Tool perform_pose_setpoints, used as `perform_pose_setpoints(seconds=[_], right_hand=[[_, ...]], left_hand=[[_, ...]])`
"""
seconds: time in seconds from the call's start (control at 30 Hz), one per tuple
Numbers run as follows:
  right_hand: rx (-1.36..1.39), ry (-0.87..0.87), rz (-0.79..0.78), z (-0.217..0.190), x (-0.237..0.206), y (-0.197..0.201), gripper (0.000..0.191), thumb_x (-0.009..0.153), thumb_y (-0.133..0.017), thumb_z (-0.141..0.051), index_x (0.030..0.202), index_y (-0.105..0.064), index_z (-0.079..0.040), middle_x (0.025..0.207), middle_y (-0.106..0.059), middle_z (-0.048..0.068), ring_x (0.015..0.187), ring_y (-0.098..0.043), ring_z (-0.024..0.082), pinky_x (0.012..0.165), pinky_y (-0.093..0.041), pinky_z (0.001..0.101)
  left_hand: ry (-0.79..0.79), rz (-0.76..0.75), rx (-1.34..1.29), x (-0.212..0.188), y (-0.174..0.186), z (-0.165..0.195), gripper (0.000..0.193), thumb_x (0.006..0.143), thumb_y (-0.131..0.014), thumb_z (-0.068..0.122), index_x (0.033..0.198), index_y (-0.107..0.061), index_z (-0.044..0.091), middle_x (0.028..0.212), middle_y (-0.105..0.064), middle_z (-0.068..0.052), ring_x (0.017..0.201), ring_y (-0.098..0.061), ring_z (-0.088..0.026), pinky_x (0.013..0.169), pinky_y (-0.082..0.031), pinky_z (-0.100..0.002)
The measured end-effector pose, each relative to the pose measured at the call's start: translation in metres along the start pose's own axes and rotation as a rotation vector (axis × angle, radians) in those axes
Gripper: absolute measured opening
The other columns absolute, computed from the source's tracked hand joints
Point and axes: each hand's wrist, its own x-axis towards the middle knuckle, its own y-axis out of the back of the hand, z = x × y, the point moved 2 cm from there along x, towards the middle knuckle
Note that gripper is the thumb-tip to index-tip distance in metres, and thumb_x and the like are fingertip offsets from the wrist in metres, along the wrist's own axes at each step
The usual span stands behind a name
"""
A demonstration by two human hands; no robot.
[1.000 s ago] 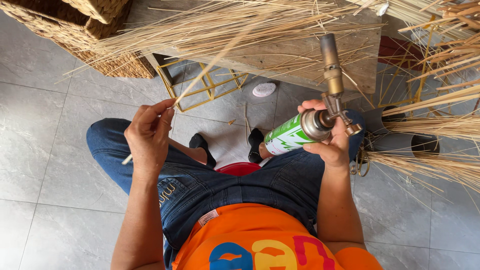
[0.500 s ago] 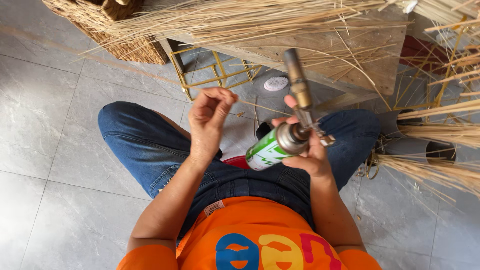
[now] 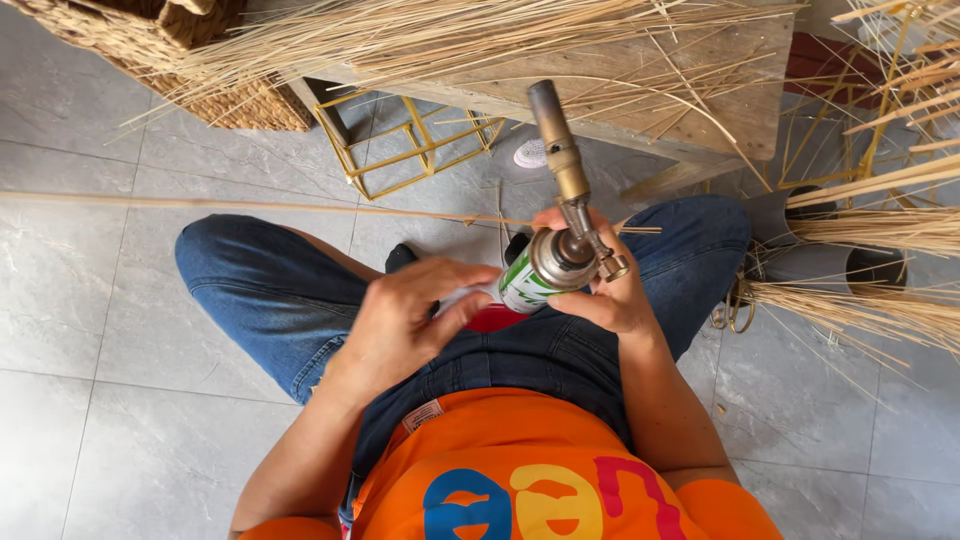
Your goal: The person sits on a low stool and uses a handheld blowtorch to heat thin bamboo strips one by one. They pick up each strip, apply the flame along its length, and place it back on the table. The process is repeated for multiple strips.
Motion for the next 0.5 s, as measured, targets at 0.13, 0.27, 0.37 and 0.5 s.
perform_pose_setpoints(seconds=[0.13, 0.27, 0.37, 0.5], right_hand=[[0.005, 0.021, 0.029, 0.002, -0.003, 0.005, 0.077, 0.075, -0.08, 0.003, 0.144, -0.048, -0.005, 0.148, -0.053, 0.015, 0.138, -0.058, 0.026, 0.118, -0.05, 0.0402], [-0.016, 0.032, 0.029, 0.001, -0.003, 0.011, 0.078, 0.075, -0.081, 0.002, 0.145, -0.049, -0.006, 0.148, -0.055, 0.015, 0.133, -0.06, 0.026, 0.115, -0.052, 0.0404], [0.0, 0.02, 0.042, -0.003, -0.001, 0.015, 0.079, 0.075, -0.081, 0.002, 0.146, -0.048, -0.006, 0.15, -0.053, 0.015, 0.14, -0.057, 0.028, 0.118, -0.051, 0.0418], [0.053, 0.081, 0.074, -0.007, 0.006, 0.017, 0.075, 0.074, -0.081, 0.003, 0.143, -0.053, -0.007, 0.165, -0.042, 0.012, 0.147, -0.053, 0.03, 0.119, -0.052, 0.0448]], left_hand=[[-0.296, 0.373, 0.654, 0.006, 0.042, 0.029, 0.029, 0.085, -0.076, 0.01, 0.114, -0.072, 0.008, 0.113, -0.072, -0.012, 0.11, -0.069, -0.03, 0.094, -0.055, -0.041], [-0.238, 0.319, 0.852, 0.016, 0.063, 0.017, 0.028, 0.085, -0.077, 0.015, 0.112, -0.074, 0.008, 0.099, -0.072, -0.006, 0.092, -0.07, -0.026, 0.084, -0.054, -0.044], [-0.044, 0.181, 0.65, 0.008, 0.062, -0.002, 0.018, 0.091, -0.079, 0.015, 0.108, -0.077, 0.011, 0.087, -0.07, -0.004, 0.078, -0.069, -0.023, 0.07, -0.055, -0.038], [0.035, 0.231, 0.612, -0.003, 0.06, -0.024, 0.009, 0.095, -0.077, 0.014, 0.104, -0.078, 0.011, 0.084, -0.07, -0.004, 0.07, -0.069, -0.021, 0.061, -0.053, -0.034]])
